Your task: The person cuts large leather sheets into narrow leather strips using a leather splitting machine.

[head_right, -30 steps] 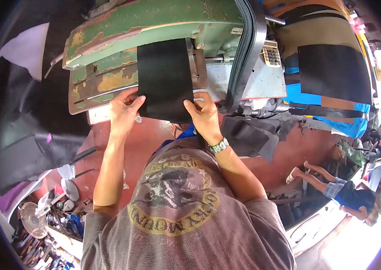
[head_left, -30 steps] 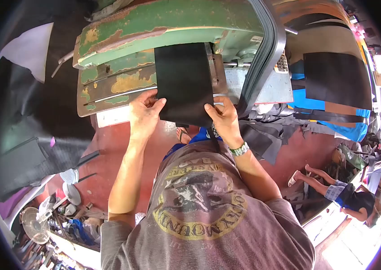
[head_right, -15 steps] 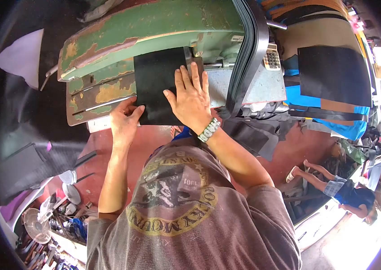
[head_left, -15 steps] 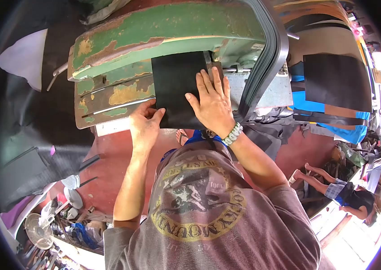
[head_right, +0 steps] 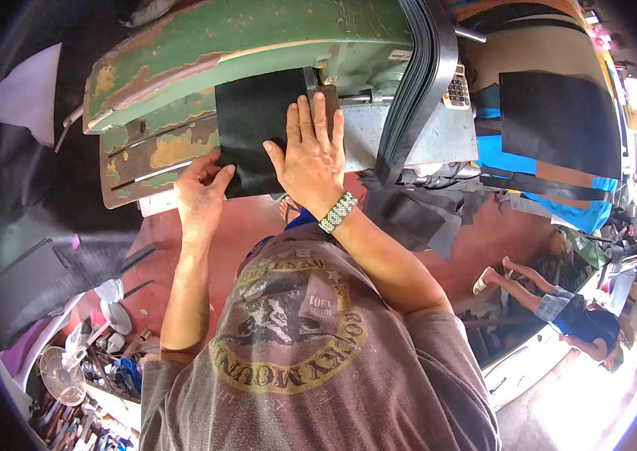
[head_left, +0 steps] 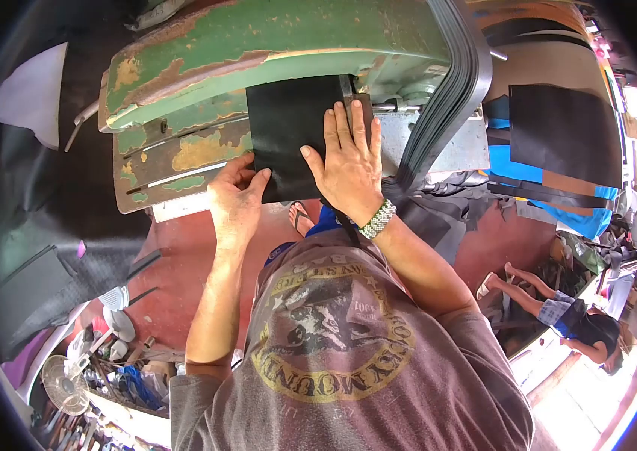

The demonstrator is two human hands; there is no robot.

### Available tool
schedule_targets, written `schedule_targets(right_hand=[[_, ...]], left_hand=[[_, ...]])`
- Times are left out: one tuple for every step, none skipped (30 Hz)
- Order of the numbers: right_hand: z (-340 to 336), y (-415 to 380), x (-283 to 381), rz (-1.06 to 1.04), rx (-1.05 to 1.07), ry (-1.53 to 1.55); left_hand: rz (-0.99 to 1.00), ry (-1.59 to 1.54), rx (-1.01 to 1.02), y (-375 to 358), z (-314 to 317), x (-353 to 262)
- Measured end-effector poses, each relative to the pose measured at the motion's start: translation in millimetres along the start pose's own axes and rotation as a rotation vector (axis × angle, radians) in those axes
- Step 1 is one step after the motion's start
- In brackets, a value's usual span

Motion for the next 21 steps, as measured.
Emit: schedule_targets(right_hand=[[-0.1, 0.0, 0.0, 0.003, 0.007, -0.006], [-0.6, -0.1, 0.1, 0.007, 0.012, -0.011], [-0.6, 0.0, 0.4, 0.011, 0.017, -0.016], [-0.7, 0.5, 0.8, 0.013, 0.015, -0.013], [-0.7, 0.6, 1.1, 0.016, 0.014, -0.012], [-1.1, 0.6, 0.8, 0.018, 0.014, -0.012], [-1.4, 0.3, 0.5, 0.020, 0.013, -0.014], [-1.2, 0.1, 0.8, 0.020, 0.011, -0.016], [-0.7, 0.6, 0.9, 0.021, 0.008, -0.015], [-0.5, 1.5, 0.7, 0.021, 0.010, -0.018], [-0.2, 1.6, 0.4, 0.023, 0.015, -0.021], [-0.1, 0.9, 0.1, 0.025, 0.018, -0.023], [0.1, 0.6, -0.6, 0.028, 0.017, -0.023], [0.7, 0.8, -1.0, 0.029, 0.015, -0.022], [1.2, 1.2, -0.6, 0.027, 0.013, -0.021], [1.5, 1.6, -0.4, 0.029, 0.013, -0.023], [2.2, 1.3, -0.7, 0.031, 0.015, -0.022], [3.6, 1.3, -1.1, 0.035, 0.018, -0.020], [3.8, 1.9, -0.9, 0.032, 0.012, -0.023], [3.4, 1.8, -1.0, 0.029, 0.010, -0.028], [3.4, 0.5, -0.7, 0.027, 0.009, -0.035]], left_hand=[[-0.002, 0.004, 0.001, 0.2, -0.5, -0.2], [0.001, 0.010, -0.004, -0.3, -0.8, -2.3], [0.004, 0.017, -0.007, -1.7, -0.4, -5.7], [0.009, 0.024, -0.009, -2.3, -0.2, -7.8], [0.020, 0.040, -0.009, -2.0, -0.7, -7.1], [0.030, 0.055, -0.008, -1.4, -1.1, -5.3], [0.042, 0.068, -0.009, -1.0, -0.9, -6.4], [0.031, 0.144, 0.002, -1.3, -0.6, -8.9], [0.020, 0.222, 0.013, -2.7, -1.7, -15.7], [0.007, 0.301, 0.026, -3.8, -1.8, -18.6], [0.078, 0.459, 0.011, -4.4, -2.7, -23.2], [0.151, 0.616, -0.002, -4.4, -4.2, -26.2], [0.228, 0.772, -0.020, -4.0, -3.8, -30.8], [0.265, 0.814, -0.015, -2.8, -3.3, -33.1], [0.301, 0.857, -0.012, -2.1, -3.2, -35.2], [0.334, 0.902, -0.010, -1.5, -2.8, -36.9], [0.405, 0.911, -0.018, -1.2, -0.2, -38.0], [0.476, 0.921, -0.023, 0.0, 4.2, -35.8], [0.546, 0.930, -0.024, 0.8, 7.8, -34.1], [0.538, 1.015, 0.070, 5.1, 14.3, -26.0], [0.539, 1.039, 0.072, 5.2, 15.8, -24.8]])
Point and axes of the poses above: each hand's wrist, its own y-axis towards the middle knuckle, its own z-axis out of the palm, x = y × z, the point moved 8 cm from there along y, towards the middle knuckle, and after that the axes turned 9 degrees about x, right-handed, at the moved point
